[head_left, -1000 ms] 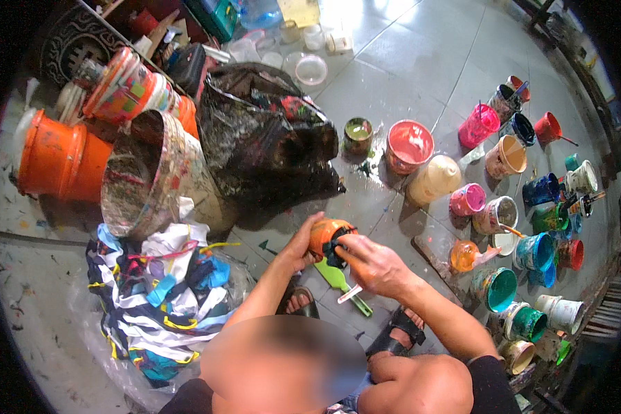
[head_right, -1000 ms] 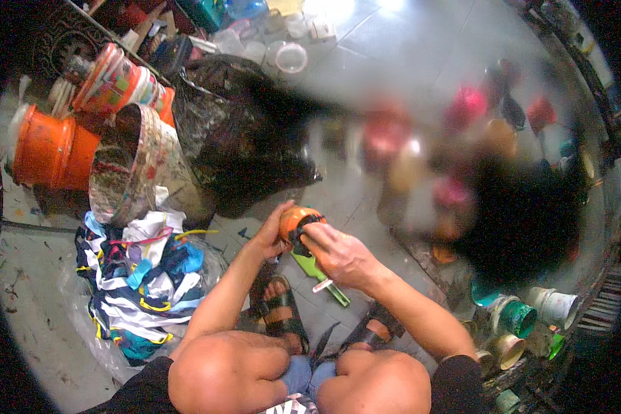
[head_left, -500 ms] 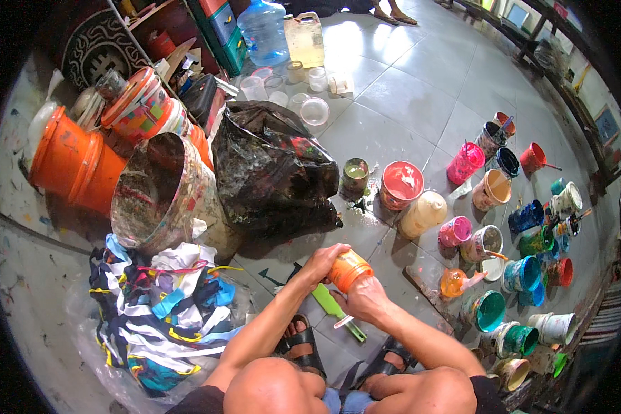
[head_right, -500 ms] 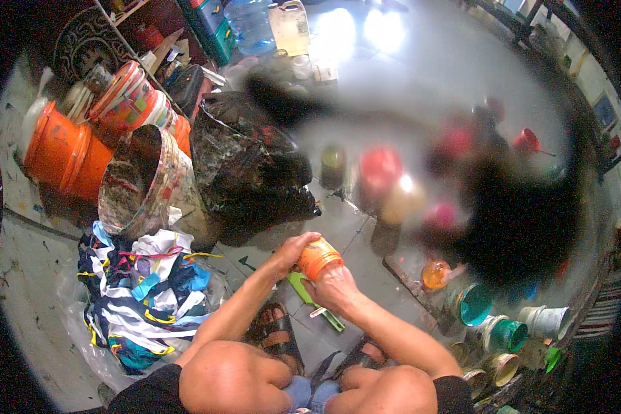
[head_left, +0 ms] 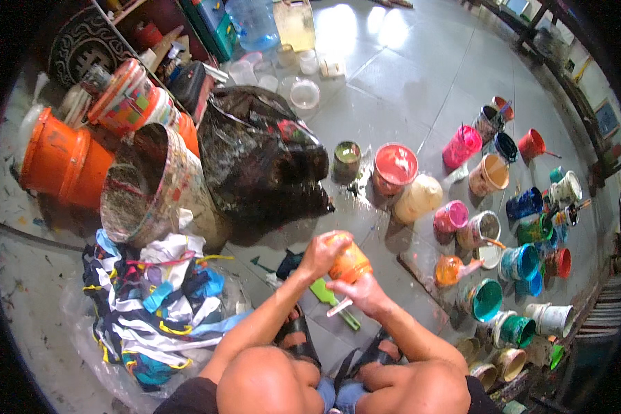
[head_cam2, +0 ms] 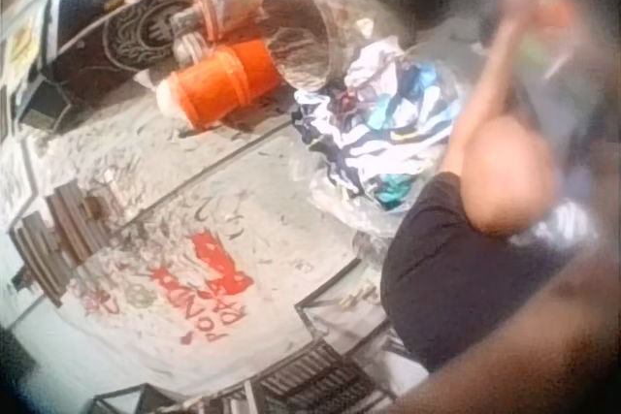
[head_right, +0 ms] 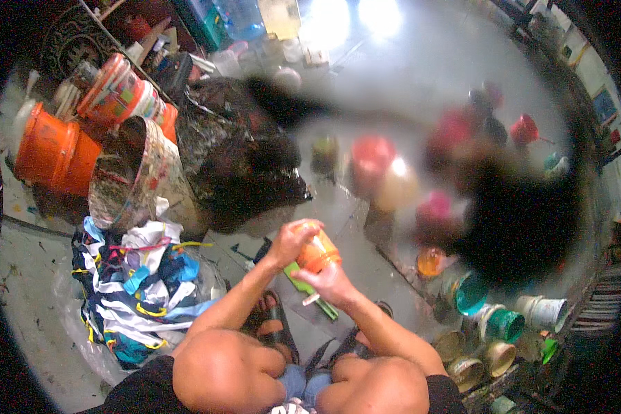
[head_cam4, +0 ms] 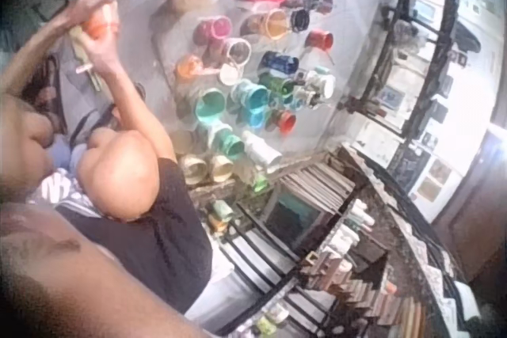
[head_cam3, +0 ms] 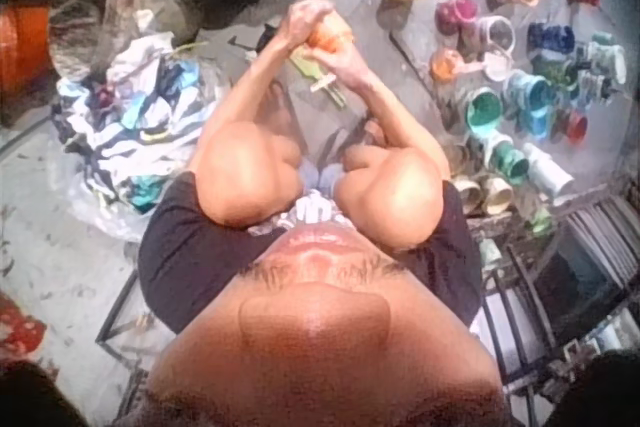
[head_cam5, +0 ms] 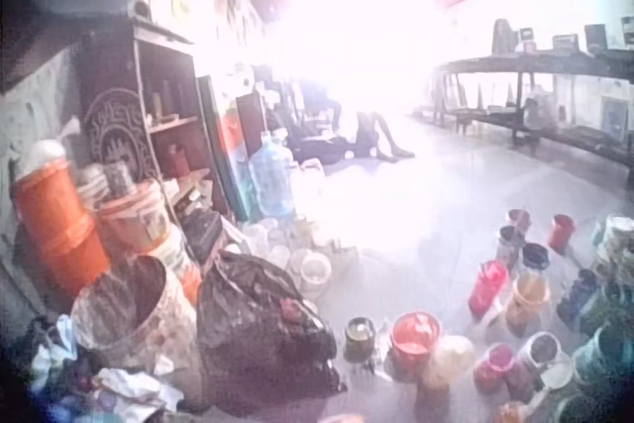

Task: The person wipes ink from orange plastic containers using pieces of cloth and a wooden stick, then places the cloth into a larger bucket.

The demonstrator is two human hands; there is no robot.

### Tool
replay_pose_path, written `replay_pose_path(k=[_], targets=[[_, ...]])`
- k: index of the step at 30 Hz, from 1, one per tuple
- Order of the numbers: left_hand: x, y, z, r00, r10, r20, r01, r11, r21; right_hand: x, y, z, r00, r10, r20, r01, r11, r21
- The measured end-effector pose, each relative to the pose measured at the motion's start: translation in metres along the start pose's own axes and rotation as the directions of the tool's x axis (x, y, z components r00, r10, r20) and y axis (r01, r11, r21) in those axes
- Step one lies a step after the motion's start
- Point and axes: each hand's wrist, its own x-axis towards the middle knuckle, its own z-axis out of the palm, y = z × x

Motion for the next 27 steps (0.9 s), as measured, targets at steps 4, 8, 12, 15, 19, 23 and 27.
replay_pose_path(k=[4,8,12,15,19,23,27], targets=[[0.005,0.033,0.001,0.994,0.084,0.072,-0.069,0.979,-0.193,-0.005,-0.021,0.004,1.000,-0.021,-0.023,0.030,0.485,0.874],[0.015,0.048,0.004,0.978,0.128,0.162,-0.031,0.867,-0.497,-0.013,-0.047,0.005,0.993,-0.056,-0.104,0.118,0.390,0.913],[0.014,0.063,0.010,0.977,0.143,0.161,-0.044,0.865,-0.500,-0.020,-0.042,0.002,0.971,-0.200,-0.129,0.238,0.850,0.470],[0.016,0.082,0.009,0.975,0.158,0.156,-0.091,0.925,-0.369,-0.031,-0.039,-0.012,0.987,-0.140,-0.082,0.140,0.990,-0.006],[0.015,0.072,0.011,0.988,0.098,0.118,-0.045,0.920,-0.389,-0.031,-0.037,-0.012,0.871,-0.489,-0.036,0.403,0.756,-0.516],[0.010,0.048,0.009,0.994,-0.046,0.095,0.075,0.943,-0.325,-0.022,-0.022,-0.017,0.808,-0.554,0.201,0.454,0.368,-0.812],[0.014,0.033,0.014,0.984,-0.171,0.041,0.175,0.975,-0.135,-0.012,0.011,-0.025,0.836,-0.473,0.280,0.340,0.046,-0.939]])
